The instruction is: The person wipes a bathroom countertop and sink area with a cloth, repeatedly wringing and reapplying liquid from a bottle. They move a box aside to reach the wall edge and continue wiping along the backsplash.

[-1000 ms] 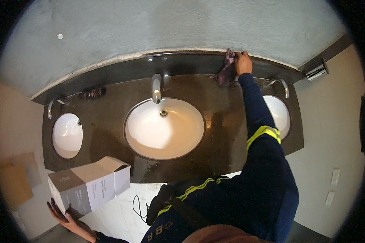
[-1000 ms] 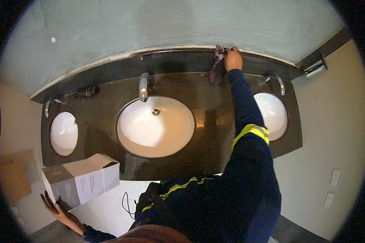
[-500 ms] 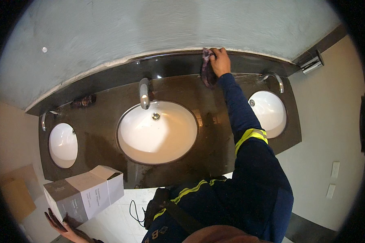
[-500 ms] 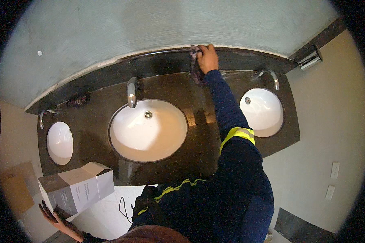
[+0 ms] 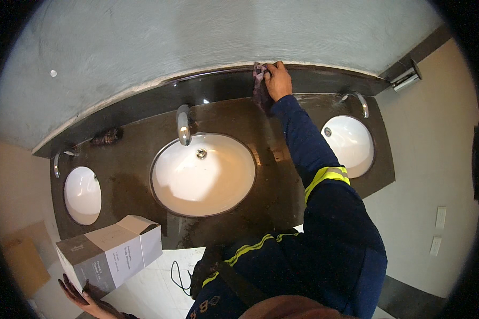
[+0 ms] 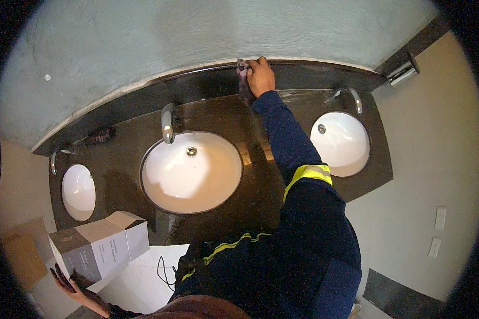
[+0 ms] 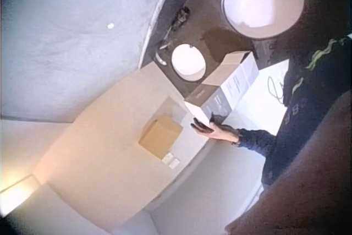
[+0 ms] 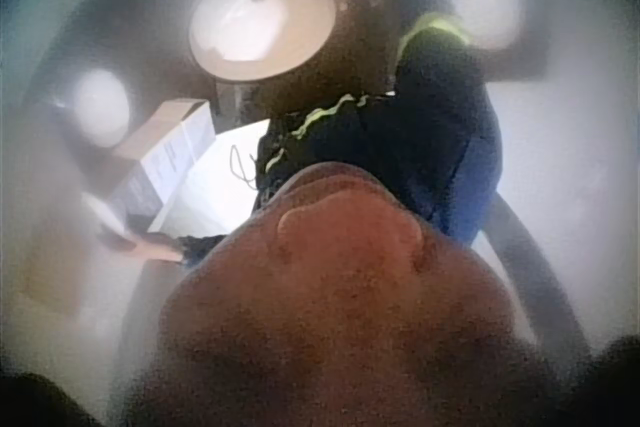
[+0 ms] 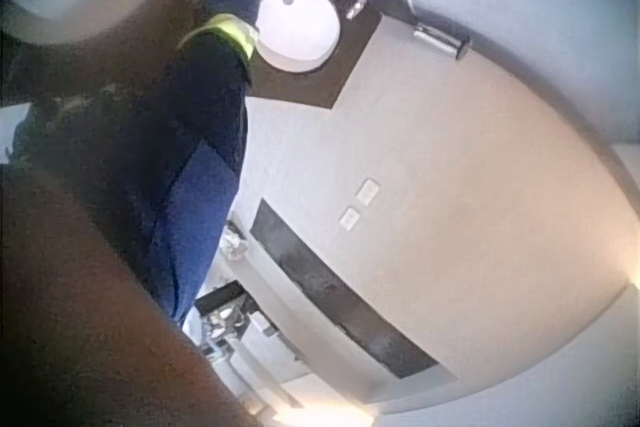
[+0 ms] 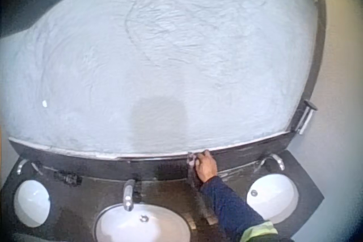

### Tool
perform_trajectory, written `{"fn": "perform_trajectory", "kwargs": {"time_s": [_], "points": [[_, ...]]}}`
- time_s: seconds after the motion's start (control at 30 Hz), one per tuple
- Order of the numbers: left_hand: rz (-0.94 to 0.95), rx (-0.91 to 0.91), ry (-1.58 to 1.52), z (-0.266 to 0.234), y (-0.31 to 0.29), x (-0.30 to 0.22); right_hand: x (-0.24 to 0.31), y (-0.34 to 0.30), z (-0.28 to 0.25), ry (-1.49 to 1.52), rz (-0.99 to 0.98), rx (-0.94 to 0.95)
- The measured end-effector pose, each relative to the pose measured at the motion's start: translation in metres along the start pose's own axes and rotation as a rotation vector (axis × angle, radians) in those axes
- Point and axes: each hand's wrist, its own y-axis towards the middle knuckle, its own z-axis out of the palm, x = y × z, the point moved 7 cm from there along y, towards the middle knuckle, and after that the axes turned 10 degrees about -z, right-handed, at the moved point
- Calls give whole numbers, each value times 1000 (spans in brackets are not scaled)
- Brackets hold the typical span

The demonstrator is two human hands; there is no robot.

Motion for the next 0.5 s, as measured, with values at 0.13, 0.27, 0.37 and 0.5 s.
{"fn": "perform_trajectory", "kwargs": {"time_s": [0.13, 0.27, 0.37, 0.5], "points": [[76, 36, -51, 7, 5, -19, -6, -1, -22, -1, 44, -8], [119, 85, -147, 16, 1, -56, 14, -6, -44, 59, 7, 110], [144, 99, -176, 27, -2, -91, 11, -15, -101, 183, -4, -35], [179, 117, -196, 39, -21, -135, -49, -41, -225, 275, -28, -321]]}}
